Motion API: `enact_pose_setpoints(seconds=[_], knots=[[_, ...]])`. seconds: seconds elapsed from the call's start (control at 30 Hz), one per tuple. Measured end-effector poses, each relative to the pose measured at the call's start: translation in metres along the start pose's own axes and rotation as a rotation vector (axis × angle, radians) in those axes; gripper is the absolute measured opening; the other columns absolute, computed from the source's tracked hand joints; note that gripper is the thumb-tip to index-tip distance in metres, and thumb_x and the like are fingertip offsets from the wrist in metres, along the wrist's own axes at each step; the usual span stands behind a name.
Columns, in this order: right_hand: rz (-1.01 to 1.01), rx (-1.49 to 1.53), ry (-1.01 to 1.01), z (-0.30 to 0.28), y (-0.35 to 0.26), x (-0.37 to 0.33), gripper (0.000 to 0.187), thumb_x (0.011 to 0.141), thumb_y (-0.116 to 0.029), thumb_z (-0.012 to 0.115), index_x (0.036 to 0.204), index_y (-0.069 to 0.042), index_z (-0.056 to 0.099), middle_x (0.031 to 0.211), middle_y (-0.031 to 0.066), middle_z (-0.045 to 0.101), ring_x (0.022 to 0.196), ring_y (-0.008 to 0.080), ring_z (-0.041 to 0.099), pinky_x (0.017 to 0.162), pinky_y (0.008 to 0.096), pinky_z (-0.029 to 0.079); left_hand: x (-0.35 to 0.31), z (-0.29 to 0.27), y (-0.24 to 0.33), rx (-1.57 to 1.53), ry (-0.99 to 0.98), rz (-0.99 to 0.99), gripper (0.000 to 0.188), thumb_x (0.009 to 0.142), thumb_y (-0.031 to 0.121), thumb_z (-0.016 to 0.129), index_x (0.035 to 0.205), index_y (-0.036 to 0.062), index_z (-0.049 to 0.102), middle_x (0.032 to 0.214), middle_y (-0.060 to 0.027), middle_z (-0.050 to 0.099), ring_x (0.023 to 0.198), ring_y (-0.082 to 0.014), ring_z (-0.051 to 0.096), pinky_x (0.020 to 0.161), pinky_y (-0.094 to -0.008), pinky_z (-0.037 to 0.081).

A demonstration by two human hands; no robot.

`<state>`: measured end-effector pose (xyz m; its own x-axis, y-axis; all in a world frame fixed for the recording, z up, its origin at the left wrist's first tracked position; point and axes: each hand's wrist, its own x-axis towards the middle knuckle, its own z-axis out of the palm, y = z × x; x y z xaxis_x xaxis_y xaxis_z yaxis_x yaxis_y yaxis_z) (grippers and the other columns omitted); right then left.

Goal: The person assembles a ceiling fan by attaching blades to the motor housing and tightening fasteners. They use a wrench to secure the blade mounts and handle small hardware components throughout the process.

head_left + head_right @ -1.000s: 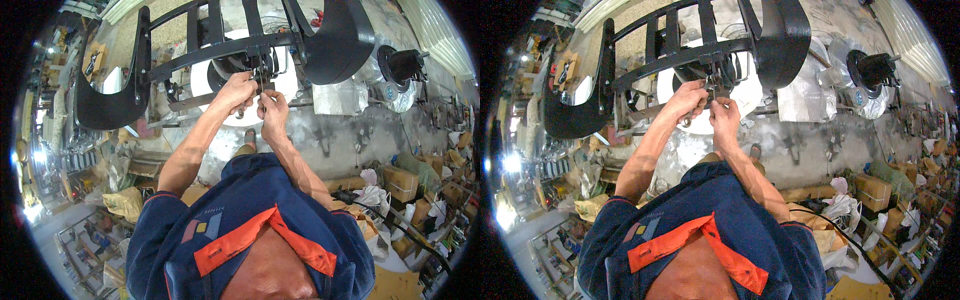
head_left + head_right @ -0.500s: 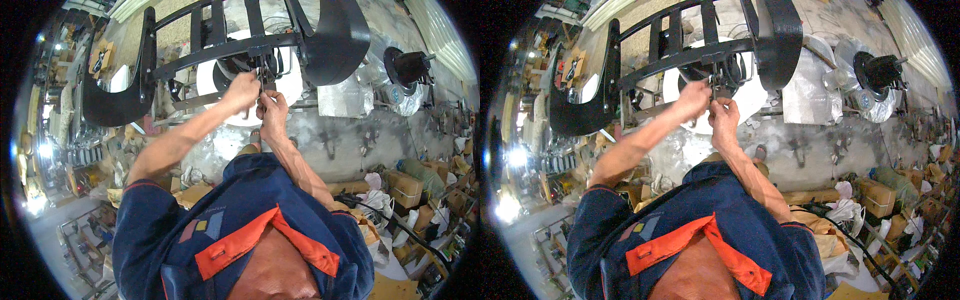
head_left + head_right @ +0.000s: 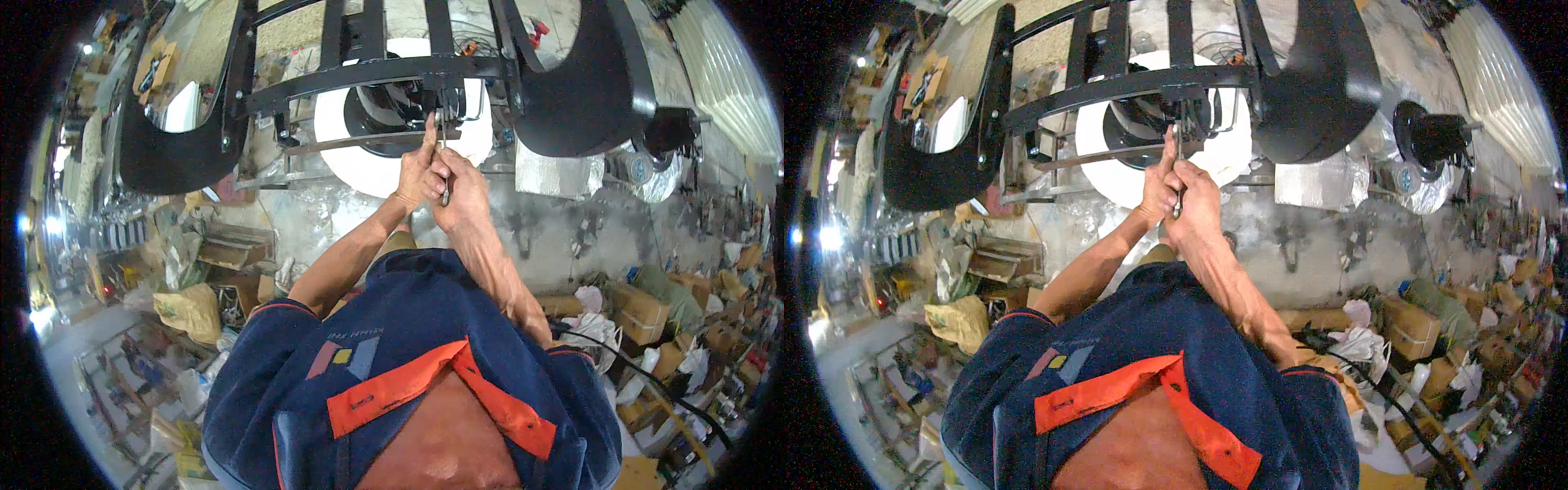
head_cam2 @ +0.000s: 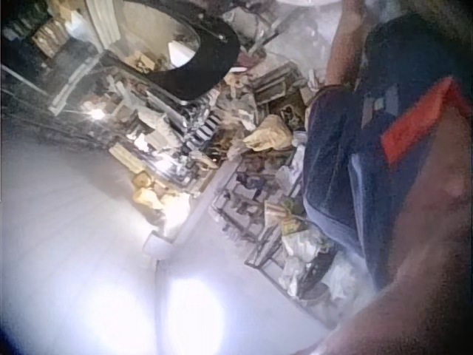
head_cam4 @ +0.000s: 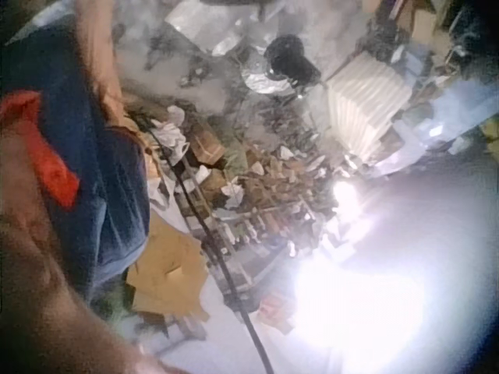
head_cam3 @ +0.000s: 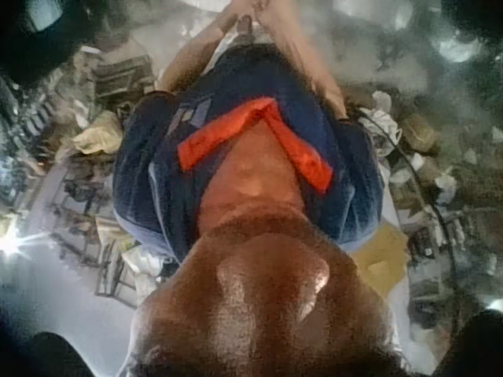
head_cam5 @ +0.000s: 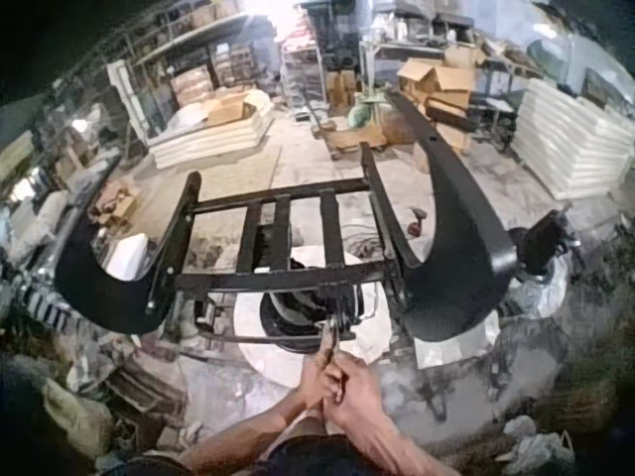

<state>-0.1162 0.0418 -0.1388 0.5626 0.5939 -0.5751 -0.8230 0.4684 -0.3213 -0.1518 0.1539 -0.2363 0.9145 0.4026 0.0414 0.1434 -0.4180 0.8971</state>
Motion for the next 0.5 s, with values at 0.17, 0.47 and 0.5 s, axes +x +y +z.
enact_pose_setpoints(seconds=[0.17, 0.47, 0.5], knots=[[-0.161, -0.19, -0.044, -0.006, 0.004, -0.001, 0.009, 0.103, -0.01, 0.052, 0.102, -0.002, 0.052, 0.072, -0.0004, 0.044, 0.056, 0.0116, 0.041, 0.05, 0.0289, 0.033, -0.01, -0.006, 0.015, -0.119, -0.085, -0.073, 0.098, 0.085, 0.008, 0.066, 0.166, 0.0183, 0.014, 0.08, -0.0178, 0.07, 0.063, -0.035, 0.071, 0.058, -0.0399, 0.06], [-0.238, -0.93, -0.119, -0.016, 0.063, -0.04, 0.018, 0.104, -0.011, 0.056, 0.118, -0.002, 0.051, 0.075, 0.0023, 0.055, 0.063, 0.0075, 0.045, 0.051, 0.0251, 0.034, -0.123, -0.051, -0.014, -0.351, 0.585, -0.404, 0.053, 0.106, 0.016, 0.053, 0.157, 0.0069, 0.042, 0.063, -0.0027, 0.056, 0.051, -0.0111, 0.05, 0.048, -0.0298, 0.043], [-0.235, -1.023, -0.146, -0.009, 0.067, -0.037, 0.019, 0.104, -0.012, 0.057, 0.118, -0.002, 0.051, 0.076, 0.0023, 0.056, 0.064, 0.0075, 0.045, 0.051, 0.0253, 0.035, -0.127, -0.066, -0.017, -0.446, 0.646, -0.461, 0.052, 0.107, 0.017, 0.053, 0.156, 0.0069, 0.043, 0.063, 0.0, 0.055, 0.051, -0.0079, 0.048, 0.047, -0.0276, 0.041]])
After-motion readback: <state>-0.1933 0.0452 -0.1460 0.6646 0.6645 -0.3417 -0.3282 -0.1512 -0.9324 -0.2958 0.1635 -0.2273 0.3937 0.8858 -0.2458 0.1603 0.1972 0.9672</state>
